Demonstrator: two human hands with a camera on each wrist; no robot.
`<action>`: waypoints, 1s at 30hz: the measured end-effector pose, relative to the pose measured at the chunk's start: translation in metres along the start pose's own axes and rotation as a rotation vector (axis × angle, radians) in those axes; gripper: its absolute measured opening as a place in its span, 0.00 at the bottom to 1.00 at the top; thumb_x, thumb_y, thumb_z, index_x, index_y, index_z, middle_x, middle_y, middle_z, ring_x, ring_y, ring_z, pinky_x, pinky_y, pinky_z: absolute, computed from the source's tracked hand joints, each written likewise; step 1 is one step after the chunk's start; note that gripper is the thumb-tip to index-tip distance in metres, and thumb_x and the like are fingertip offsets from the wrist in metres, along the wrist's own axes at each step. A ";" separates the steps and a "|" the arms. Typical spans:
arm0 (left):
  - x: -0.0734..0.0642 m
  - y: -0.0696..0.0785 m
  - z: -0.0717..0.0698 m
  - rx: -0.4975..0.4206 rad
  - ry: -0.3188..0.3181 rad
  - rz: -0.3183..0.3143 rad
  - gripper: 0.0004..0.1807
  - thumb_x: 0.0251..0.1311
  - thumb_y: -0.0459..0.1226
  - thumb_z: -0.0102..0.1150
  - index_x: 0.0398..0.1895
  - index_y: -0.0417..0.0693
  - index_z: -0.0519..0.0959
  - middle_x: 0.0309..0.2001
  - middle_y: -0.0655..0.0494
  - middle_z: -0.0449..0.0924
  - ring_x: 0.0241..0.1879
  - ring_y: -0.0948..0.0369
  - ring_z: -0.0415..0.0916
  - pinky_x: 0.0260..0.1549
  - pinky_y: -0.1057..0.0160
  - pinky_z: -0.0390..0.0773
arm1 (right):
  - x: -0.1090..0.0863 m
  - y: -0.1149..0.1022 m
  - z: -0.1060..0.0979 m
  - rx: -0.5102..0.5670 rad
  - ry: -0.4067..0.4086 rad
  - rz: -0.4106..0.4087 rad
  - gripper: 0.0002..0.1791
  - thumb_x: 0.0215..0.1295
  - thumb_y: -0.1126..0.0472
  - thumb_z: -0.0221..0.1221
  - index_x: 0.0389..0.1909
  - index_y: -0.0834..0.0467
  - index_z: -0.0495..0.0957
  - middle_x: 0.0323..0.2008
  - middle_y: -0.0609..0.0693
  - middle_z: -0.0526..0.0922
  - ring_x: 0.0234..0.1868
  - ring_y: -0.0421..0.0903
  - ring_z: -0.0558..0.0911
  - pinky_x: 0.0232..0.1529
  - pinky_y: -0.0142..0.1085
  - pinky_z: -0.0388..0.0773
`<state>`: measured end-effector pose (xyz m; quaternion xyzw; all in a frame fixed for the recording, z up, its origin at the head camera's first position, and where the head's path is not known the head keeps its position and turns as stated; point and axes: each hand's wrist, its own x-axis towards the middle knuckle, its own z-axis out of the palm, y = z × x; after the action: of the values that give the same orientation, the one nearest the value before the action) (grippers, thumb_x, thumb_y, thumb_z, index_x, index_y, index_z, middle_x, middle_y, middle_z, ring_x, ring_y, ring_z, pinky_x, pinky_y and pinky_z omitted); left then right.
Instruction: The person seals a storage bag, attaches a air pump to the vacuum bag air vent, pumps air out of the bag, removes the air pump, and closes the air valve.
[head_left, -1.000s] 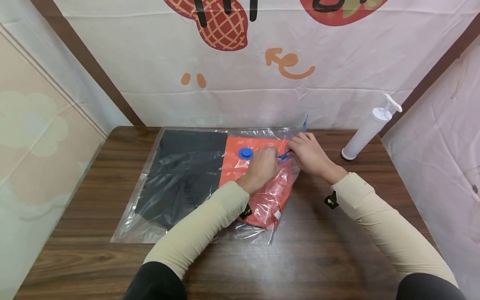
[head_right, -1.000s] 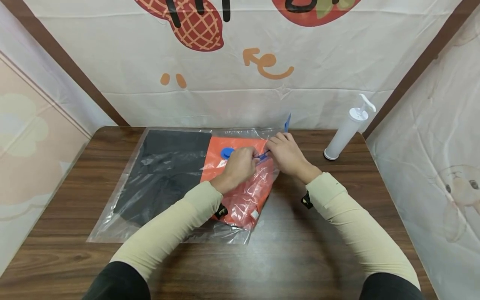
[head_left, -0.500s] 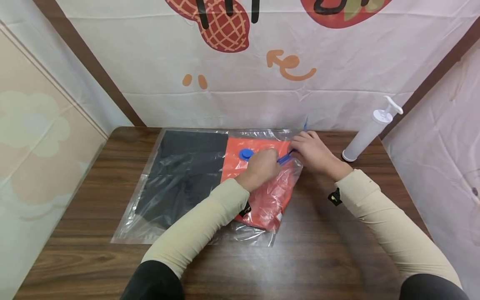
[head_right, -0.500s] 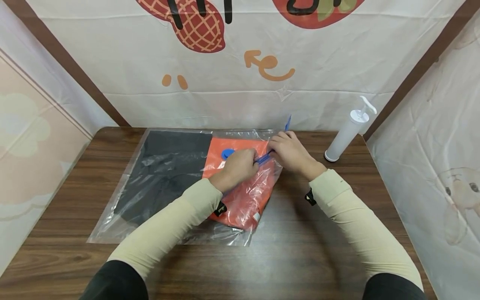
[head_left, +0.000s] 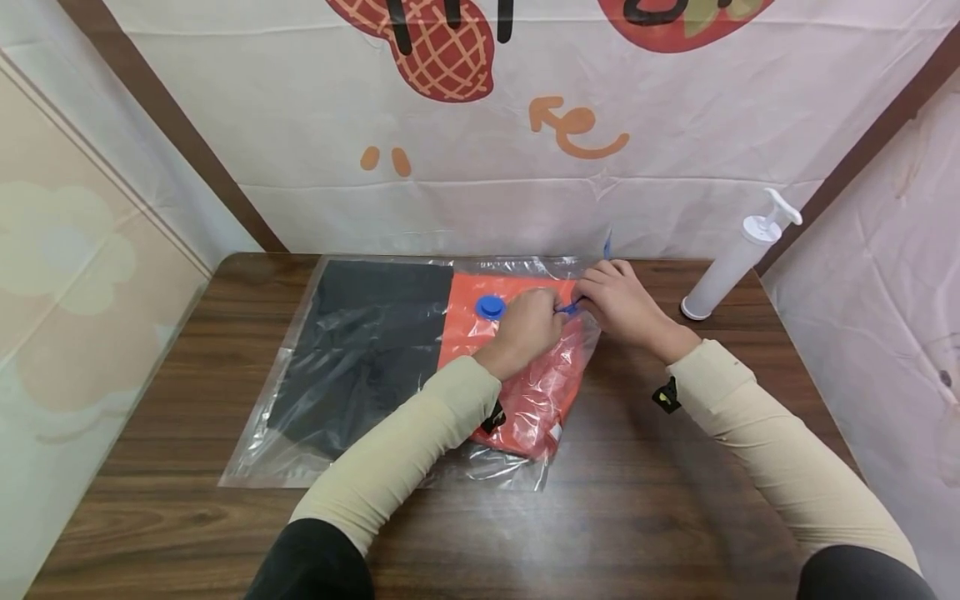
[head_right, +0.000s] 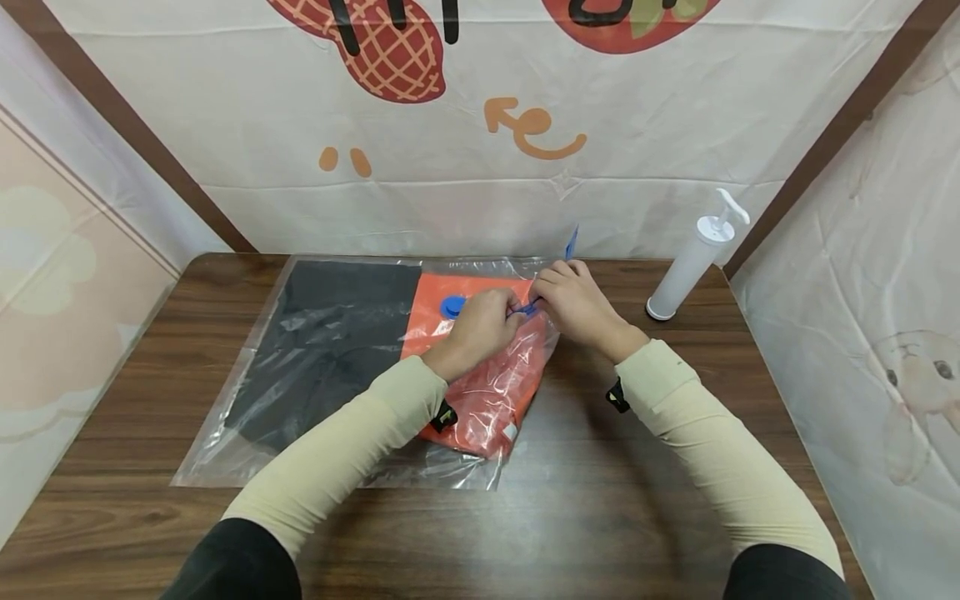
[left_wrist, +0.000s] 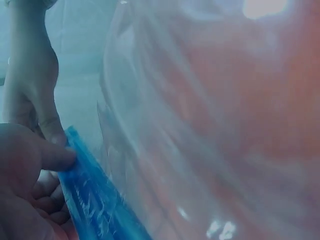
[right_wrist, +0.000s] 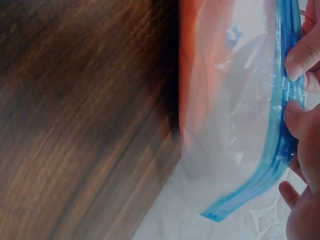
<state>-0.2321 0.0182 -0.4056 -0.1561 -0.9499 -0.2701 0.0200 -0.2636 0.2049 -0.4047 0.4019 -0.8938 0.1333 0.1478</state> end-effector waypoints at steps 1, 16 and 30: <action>0.000 0.001 0.000 -0.002 0.004 -0.002 0.08 0.67 0.37 0.63 0.30 0.46 0.80 0.27 0.57 0.80 0.29 0.60 0.78 0.30 0.61 0.77 | 0.000 0.000 0.001 -0.007 0.010 -0.005 0.05 0.64 0.70 0.65 0.35 0.58 0.80 0.37 0.52 0.81 0.47 0.55 0.75 0.59 0.58 0.63; 0.000 0.000 0.002 -0.012 0.021 -0.001 0.08 0.69 0.38 0.64 0.33 0.44 0.81 0.31 0.53 0.84 0.35 0.56 0.82 0.37 0.58 0.80 | 0.000 0.000 -0.003 0.076 -0.010 0.033 0.05 0.63 0.65 0.69 0.36 0.57 0.82 0.37 0.50 0.82 0.46 0.54 0.75 0.61 0.60 0.60; 0.001 -0.003 0.005 -0.038 0.009 -0.014 0.07 0.68 0.38 0.65 0.32 0.45 0.81 0.29 0.55 0.81 0.31 0.59 0.79 0.31 0.62 0.77 | 0.002 -0.003 0.008 0.032 -0.040 0.077 0.04 0.64 0.67 0.67 0.35 0.58 0.81 0.38 0.52 0.82 0.49 0.55 0.75 0.62 0.60 0.59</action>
<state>-0.2338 0.0185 -0.4119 -0.1485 -0.9456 -0.2889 0.0193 -0.2640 0.1990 -0.4106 0.3721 -0.9091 0.1453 0.1183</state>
